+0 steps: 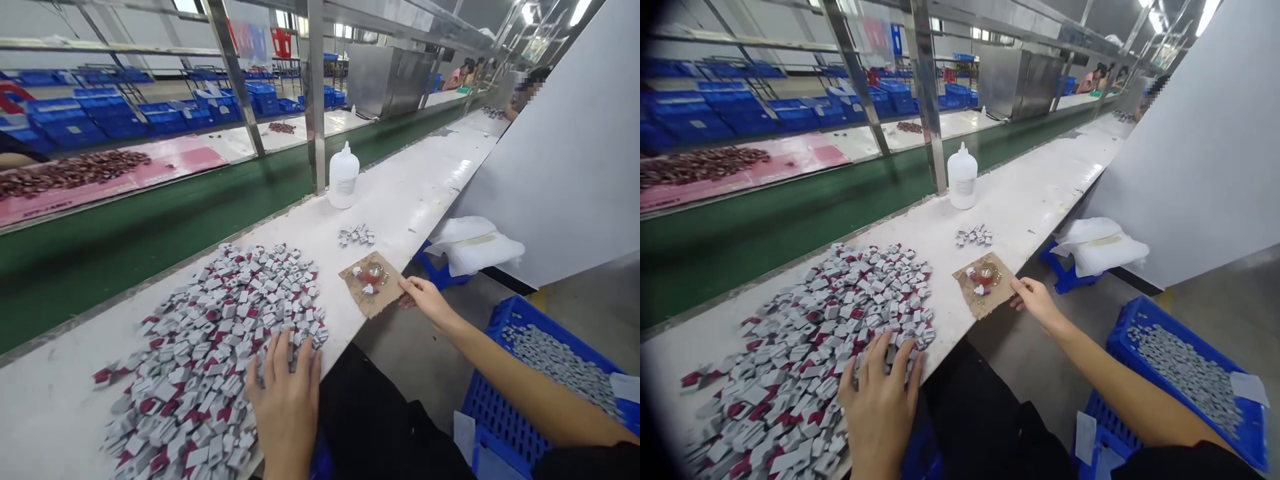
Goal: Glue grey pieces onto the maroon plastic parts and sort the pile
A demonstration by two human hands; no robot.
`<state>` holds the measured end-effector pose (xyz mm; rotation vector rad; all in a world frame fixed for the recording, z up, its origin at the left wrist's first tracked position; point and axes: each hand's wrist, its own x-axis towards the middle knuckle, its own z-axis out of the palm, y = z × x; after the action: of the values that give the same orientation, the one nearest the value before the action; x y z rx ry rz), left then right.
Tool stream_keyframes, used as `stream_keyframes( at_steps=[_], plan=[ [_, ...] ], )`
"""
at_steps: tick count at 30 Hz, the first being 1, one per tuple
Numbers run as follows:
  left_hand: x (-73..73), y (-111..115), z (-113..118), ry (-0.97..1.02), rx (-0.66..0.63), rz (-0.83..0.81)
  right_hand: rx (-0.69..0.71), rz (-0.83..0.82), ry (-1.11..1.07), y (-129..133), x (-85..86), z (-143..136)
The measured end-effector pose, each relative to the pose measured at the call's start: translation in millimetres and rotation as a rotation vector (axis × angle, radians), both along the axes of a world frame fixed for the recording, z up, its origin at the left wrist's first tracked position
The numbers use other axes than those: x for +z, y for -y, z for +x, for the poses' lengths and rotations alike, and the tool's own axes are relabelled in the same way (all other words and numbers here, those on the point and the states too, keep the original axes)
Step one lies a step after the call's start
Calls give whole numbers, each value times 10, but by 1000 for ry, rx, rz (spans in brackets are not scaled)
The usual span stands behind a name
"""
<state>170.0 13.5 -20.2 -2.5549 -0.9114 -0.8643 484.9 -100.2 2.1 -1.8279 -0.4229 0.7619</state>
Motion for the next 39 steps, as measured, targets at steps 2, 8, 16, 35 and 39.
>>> stream_keyframes(
  at_steps=[2,8,16,35,39],
  plan=[
    [16,-34,28,-32,15,14,-4,5,35,-1,11,152],
    [26,-122,89,-44,-16,48,6,-61,159,-58,-20,459],
    [105,-80,132,-16,3,49,81,-242,294,-183,148,730],
    [392,-303,1486,-6,-155,-320,-64,179,-272,-63,296,1480],
    [436,-554,2034,-59,-107,-626,-147,171,-222,3,280,1744]
  ],
)
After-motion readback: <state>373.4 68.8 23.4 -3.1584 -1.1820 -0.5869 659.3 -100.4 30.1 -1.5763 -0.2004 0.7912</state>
